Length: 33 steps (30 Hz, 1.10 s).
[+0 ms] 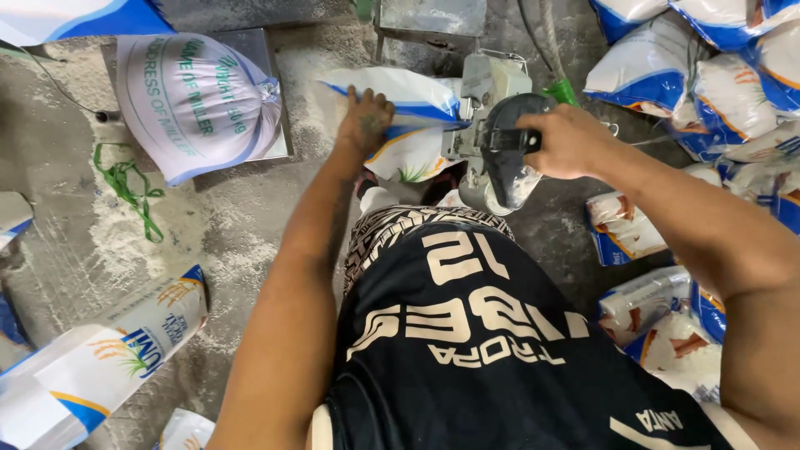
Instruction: Fill plastic bags with rice from a hopper, weight them, and seal them using a portable sewing machine.
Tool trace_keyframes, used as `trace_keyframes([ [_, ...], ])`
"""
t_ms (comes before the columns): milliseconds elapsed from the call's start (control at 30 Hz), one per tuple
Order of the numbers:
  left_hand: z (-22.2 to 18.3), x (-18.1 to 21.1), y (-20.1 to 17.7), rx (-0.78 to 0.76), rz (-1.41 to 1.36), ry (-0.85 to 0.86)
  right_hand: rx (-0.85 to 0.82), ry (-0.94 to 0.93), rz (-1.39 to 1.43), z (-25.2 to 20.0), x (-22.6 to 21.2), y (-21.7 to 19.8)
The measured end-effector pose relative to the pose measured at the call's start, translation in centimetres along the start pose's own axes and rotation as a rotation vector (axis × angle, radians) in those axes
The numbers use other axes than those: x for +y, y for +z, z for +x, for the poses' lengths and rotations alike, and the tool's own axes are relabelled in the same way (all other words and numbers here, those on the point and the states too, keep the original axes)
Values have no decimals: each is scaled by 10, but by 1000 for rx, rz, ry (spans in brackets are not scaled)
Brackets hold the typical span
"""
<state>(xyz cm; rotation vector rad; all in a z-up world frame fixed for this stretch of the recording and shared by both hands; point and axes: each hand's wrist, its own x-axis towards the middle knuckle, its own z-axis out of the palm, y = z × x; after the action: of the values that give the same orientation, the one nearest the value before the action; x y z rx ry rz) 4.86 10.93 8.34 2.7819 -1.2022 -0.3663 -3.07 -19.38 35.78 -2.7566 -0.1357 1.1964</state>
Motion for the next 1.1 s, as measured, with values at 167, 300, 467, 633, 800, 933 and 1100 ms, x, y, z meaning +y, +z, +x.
trace_keyframes([
  [167, -38, -48, -40, -109, 81, -42, 48, 40, 104, 4, -25, -4],
  [300, -55, -75, -46, 17, 84, -13, 163, -26, 112, 9, -41, -1],
  [467, -69, -95, -54, 13, 22, -32, 96, 42, 114, 10, -70, -11],
  [633, -76, -101, -62, 42, -158, 9, 78, 42, 73, 17, -84, -4],
  [800, -64, -110, 1, 104, -186, -59, 75, 48, 74, 23, -98, -4],
  [933, -77, -113, -22, 241, -248, -20, 40, 66, 70, 19, -127, -24],
  [1100, -88, -119, -40, 289, -389, 32, 45, 19, 32, 30, -142, -22],
])
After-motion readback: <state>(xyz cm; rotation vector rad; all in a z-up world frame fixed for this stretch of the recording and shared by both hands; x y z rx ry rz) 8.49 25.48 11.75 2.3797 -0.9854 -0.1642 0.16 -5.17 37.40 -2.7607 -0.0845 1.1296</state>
